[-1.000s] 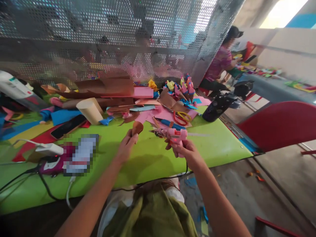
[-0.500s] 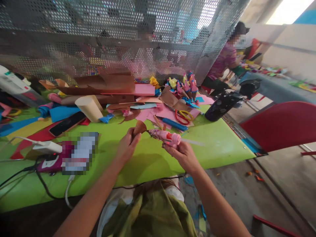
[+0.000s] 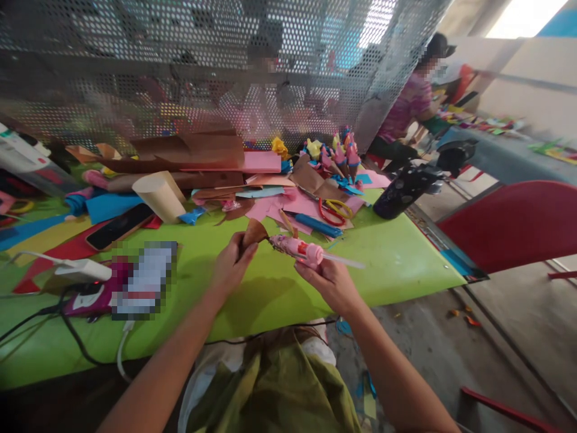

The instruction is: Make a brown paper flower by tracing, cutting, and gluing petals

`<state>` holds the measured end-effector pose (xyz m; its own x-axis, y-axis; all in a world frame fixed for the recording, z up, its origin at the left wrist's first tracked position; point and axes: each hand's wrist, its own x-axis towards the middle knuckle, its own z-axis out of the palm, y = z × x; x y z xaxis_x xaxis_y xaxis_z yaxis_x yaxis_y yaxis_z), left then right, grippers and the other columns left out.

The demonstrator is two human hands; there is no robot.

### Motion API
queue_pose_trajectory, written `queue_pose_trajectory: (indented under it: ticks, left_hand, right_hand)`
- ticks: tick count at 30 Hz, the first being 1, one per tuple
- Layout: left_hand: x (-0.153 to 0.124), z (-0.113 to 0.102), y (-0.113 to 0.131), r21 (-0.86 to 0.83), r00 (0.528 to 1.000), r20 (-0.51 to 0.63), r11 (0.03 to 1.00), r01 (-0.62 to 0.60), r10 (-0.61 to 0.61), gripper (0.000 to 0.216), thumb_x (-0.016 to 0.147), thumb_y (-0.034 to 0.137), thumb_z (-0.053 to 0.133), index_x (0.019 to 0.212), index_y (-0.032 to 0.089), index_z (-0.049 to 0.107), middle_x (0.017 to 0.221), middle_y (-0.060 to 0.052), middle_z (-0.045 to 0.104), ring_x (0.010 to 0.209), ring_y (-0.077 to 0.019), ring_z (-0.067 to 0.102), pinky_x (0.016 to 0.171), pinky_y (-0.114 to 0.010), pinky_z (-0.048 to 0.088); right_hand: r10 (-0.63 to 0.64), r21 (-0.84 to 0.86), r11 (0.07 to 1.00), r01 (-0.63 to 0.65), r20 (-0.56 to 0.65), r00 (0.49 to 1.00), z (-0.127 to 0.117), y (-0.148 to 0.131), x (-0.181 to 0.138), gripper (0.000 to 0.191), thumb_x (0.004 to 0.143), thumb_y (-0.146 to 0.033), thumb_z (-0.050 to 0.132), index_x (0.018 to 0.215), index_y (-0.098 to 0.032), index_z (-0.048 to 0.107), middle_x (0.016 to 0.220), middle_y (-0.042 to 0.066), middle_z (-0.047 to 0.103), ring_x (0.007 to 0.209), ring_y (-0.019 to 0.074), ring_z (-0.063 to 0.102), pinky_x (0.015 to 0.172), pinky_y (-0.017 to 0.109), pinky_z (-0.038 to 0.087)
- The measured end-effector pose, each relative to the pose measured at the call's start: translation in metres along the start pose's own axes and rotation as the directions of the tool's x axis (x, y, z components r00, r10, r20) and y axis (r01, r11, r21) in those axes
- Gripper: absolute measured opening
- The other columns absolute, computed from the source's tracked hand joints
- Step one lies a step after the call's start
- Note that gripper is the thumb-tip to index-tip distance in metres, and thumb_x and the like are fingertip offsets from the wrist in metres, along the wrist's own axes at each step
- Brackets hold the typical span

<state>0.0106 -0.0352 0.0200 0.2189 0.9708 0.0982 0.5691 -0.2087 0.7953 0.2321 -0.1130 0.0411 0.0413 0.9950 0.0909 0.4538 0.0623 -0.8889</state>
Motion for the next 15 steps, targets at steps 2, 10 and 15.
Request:
queue_pose_trajectory:
  ticks: [2, 10, 15]
  left_hand:
    - [0.0002, 0.0003, -0.0007, -0.036, 1.000, -0.006, 0.999, -0.010, 0.010, 0.032, 0.093, 0.048, 0.047, 0.110, 0.021, 0.054, 0.091, -0.006, 0.069, 0.084, -0.0242, 0.065, 0.072, -0.033, 0.045]
    - [0.0001, -0.0002, 0.0001, -0.090, 1.000, 0.005, 0.996, -0.003, 0.004, 0.031, 0.093, 0.046, 0.050, 0.111, 0.021, 0.053, 0.095, -0.006, 0.070, 0.085, -0.0234, 0.065, 0.073, -0.033, 0.045]
    - [-0.0005, -0.0010, 0.0004, -0.093, 1.000, 0.013, 0.996, -0.006, 0.007, 0.032, 0.093, 0.047, 0.049, 0.110, 0.020, 0.052, 0.093, -0.006, 0.070, 0.084, -0.0242, 0.064, 0.073, -0.034, 0.045]
  right_hand:
    - [-0.018, -0.015, 1.000, 0.018, 0.006, 1.000, 0.0004, -0.0030, -0.0002, 0.039, 0.086, -0.054, 0.061, 0.084, -0.016, 0.070, 0.066, 0.001, 0.053, 0.059, 0.0141, 0.042, 0.052, 0.026, 0.034]
    - [-0.046, -0.052, 0.998, 0.046, 0.002, 0.999, 0.0017, -0.0113, -0.0009, 0.033, 0.086, -0.051, 0.061, 0.081, -0.018, 0.066, 0.059, -0.001, 0.048, 0.057, 0.0152, 0.044, 0.051, 0.027, 0.033]
    - [-0.054, -0.079, 0.996, 0.052, -0.028, 0.998, 0.0011, -0.0106, -0.0002, 0.033, 0.086, -0.049, 0.060, 0.074, -0.019, 0.062, 0.060, -0.001, 0.047, 0.056, 0.0140, 0.041, 0.052, 0.027, 0.032]
